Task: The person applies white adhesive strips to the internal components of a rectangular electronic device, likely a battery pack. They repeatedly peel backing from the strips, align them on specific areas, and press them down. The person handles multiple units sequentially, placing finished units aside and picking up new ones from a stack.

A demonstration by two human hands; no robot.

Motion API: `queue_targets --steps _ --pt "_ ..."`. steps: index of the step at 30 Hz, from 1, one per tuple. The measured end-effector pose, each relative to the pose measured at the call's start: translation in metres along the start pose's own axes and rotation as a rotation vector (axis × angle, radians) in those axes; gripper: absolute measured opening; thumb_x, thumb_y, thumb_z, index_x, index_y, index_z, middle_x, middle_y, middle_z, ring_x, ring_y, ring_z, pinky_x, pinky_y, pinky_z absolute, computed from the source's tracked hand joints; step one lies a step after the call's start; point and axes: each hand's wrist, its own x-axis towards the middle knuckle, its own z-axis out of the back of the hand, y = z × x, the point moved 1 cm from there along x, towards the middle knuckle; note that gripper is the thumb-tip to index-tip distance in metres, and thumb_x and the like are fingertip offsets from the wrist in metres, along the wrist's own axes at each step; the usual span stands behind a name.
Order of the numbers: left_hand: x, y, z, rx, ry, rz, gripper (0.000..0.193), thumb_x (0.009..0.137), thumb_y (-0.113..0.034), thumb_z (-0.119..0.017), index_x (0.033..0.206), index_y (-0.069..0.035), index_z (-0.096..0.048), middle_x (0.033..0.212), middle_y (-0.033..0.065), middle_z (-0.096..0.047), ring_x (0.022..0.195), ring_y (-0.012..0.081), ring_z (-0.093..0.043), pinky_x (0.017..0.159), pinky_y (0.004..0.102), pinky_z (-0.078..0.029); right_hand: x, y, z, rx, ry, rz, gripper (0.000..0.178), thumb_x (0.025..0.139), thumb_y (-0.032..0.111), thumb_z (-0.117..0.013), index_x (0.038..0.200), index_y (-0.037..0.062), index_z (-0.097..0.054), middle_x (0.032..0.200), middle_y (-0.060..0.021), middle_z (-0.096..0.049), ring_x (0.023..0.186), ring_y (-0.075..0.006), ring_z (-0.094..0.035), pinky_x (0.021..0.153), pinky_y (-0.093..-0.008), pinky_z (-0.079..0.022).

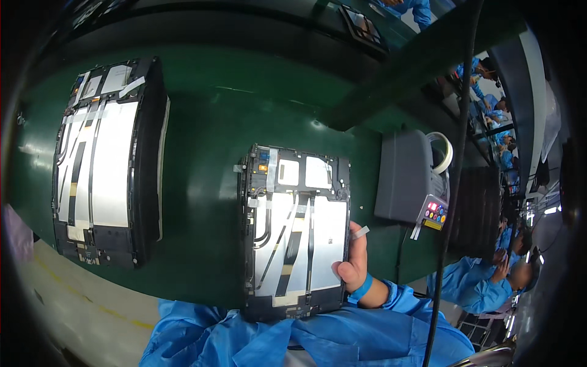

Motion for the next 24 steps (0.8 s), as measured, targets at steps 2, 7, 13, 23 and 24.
queue_targets --steps 2,7,13,23,24 --pt "0.007 0.002 0.009 0.009 -0.044 0.012 0.046 0.082 -0.035 -0.062 0.118 -0.007 -0.061 0.113 0.0173 -0.063 0.104 0.0347 -0.060 0.089 0.0389 -0.048 0.001 -0.008 -0.001 -0.004 -0.010 0.022 0.089 0.079 0.045 -0.063 0.140 -0.0041 -0.021 0.134 -0.0168 -0.040 0.124 -0.0253 -0.040 0.104 -0.0381 -0.031" --pt "0.016 -0.001 0.012 0.013 -0.218 0.033 0.048 0.082 -0.036 -0.062 0.120 -0.007 -0.060 0.113 0.0172 -0.064 0.104 0.0352 -0.060 0.089 0.0386 -0.048 0.015 -0.013 0.002 -0.057 0.021 0.142 0.084 0.080 0.038 -0.062 0.140 -0.0042 -0.023 0.135 -0.0168 -0.039 0.126 -0.0250 -0.039 0.106 -0.0370 -0.029" --pt "-0.031 -0.021 0.023 -0.005 -0.569 -0.021 0.050 0.082 -0.037 -0.062 0.121 -0.006 -0.059 0.113 0.0171 -0.064 0.104 0.0357 -0.060 0.090 0.0382 -0.048 0.020 -0.005 -0.003 0.142 0.012 0.184 0.074 0.079 0.022 -0.066 0.137 -0.0030 -0.027 0.134 -0.0180 -0.039 0.123 -0.0265 -0.042 0.104 -0.0408 -0.034" --pt "-0.213 -0.056 0.034 -0.459 -0.492 -0.316 0.044 0.087 -0.024 -0.063 0.121 0.002 -0.056 0.098 0.0126 -0.067 0.088 0.0205 -0.063 0.078 0.0313 -0.051 0.020 -0.001 -0.006 0.102 -0.039 0.220 0.060 0.078 0.017 -0.069 0.126 -0.0019 -0.037 0.109 -0.0127 -0.053 0.095 -0.0162 -0.055 0.082 -0.0312 -0.048" --pt "-0.226 -0.058 0.034 -0.543 -0.461 -0.299 0.040 0.087 -0.018 -0.064 0.121 0.002 -0.057 0.095 0.0096 -0.067 0.085 0.0144 -0.062 0.077 0.0287 -0.050 0.021 -0.002 -0.006 0.155 -0.024 0.237 0.061 0.078 0.017 -0.071 0.125 -0.0027 -0.037 0.108 -0.0136 -0.054 0.096 -0.0174 -0.056 0.081 -0.0322 -0.049"
